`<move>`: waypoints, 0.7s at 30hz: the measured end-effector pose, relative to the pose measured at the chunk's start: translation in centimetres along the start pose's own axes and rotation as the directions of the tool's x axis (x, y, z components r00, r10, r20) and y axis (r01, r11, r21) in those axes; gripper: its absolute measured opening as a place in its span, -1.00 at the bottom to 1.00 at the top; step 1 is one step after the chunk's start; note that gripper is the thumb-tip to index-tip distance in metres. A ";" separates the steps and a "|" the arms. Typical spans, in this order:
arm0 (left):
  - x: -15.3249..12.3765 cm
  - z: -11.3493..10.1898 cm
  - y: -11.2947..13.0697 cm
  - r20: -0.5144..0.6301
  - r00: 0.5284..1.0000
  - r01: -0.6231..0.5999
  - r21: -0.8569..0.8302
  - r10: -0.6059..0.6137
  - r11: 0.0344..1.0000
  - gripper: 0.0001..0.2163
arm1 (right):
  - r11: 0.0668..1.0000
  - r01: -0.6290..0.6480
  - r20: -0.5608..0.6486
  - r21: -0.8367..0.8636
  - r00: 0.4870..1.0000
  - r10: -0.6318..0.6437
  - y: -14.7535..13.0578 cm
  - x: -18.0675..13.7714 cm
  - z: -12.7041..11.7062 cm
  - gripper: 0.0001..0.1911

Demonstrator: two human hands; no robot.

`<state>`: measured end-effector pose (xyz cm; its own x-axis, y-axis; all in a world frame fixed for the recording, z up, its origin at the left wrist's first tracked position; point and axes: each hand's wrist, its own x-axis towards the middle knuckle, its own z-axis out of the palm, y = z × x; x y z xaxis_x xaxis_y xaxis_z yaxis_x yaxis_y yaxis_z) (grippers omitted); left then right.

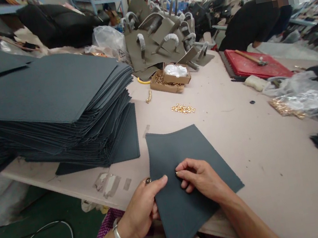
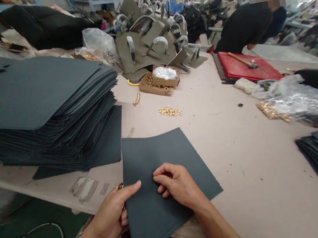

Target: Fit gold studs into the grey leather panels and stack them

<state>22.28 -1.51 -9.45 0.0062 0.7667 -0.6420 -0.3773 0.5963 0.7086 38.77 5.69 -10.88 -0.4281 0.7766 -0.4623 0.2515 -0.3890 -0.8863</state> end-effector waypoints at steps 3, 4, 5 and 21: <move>0.2 -0.2 -0.4 -0.006 1.000 0.005 -0.007 -0.005 1.000 -0.56 | 1.000 0.006 0.004 -0.019 1.000 -0.006 0.1 0.1 0.0 -0.79; 0.2 -0.2 -0.5 -0.007 1.000 0.004 -0.003 -0.004 1.000 -0.56 | 1.000 0.006 0.003 -0.020 1.000 -0.006 0.2 0.2 0.0 -0.78; 0.2 -0.3 -0.6 -0.016 1.000 0.003 0.004 -0.003 1.000 -0.56 | 1.000 0.005 0.002 -0.016 1.000 -0.004 0.2 0.2 0.0 -0.77; 0.4 -0.2 -0.7 0.003 0.999 -0.044 -0.097 0.044 0.994 -0.52 | 0.991 0.054 0.034 0.121 0.998 -0.058 0.2 0.1 -0.4 -0.64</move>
<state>22.34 -1.68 -10.25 -0.0074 0.7932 -0.6090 -0.4650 0.5364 0.7043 39.12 5.89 -11.06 -0.4714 0.7804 -0.4108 0.1214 -0.4039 -0.9067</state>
